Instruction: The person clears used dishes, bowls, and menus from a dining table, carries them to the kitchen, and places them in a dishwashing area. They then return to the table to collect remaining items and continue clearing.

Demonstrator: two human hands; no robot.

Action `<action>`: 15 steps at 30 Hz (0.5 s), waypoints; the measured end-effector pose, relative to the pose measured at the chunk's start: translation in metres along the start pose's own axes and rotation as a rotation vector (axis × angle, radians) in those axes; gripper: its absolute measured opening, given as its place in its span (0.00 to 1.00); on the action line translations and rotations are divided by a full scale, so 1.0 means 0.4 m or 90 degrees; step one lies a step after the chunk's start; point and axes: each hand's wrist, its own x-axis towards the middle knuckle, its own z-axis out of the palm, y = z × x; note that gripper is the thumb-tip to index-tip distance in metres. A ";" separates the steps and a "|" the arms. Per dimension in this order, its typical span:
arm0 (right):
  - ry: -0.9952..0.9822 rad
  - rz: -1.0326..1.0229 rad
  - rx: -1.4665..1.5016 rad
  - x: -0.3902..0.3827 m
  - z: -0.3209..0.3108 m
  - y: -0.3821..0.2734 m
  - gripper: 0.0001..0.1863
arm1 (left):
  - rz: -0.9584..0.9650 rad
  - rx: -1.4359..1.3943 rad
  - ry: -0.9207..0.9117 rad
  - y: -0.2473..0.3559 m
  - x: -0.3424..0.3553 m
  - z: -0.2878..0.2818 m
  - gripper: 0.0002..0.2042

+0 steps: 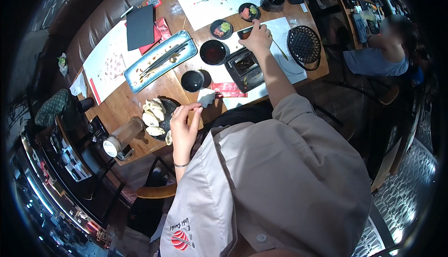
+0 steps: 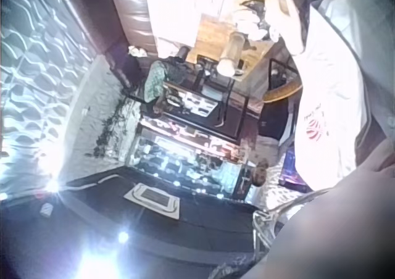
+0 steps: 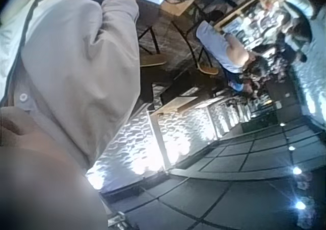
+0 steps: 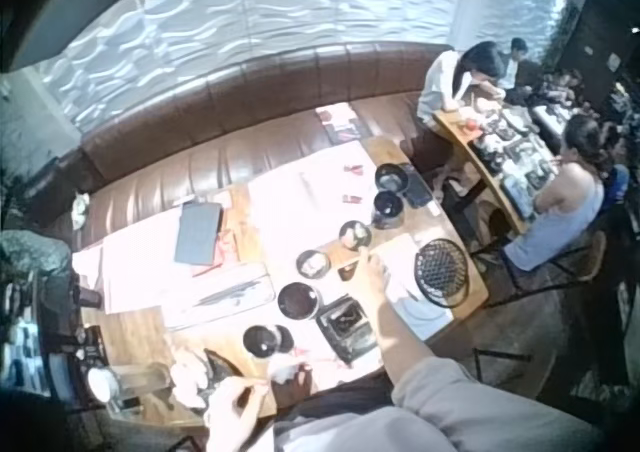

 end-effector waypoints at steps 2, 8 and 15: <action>0.018 0.002 0.011 -0.001 -0.003 0.002 0.53 | 0.004 0.008 -0.027 0.003 0.024 -0.004 0.05; 0.123 -0.092 0.050 -0.034 -0.105 -0.001 0.49 | 0.139 0.023 -0.002 -0.006 0.218 0.030 0.08; 0.005 -0.151 -0.003 -0.200 -0.165 0.000 0.48 | 0.126 0.085 -0.013 -0.118 0.663 0.243 0.11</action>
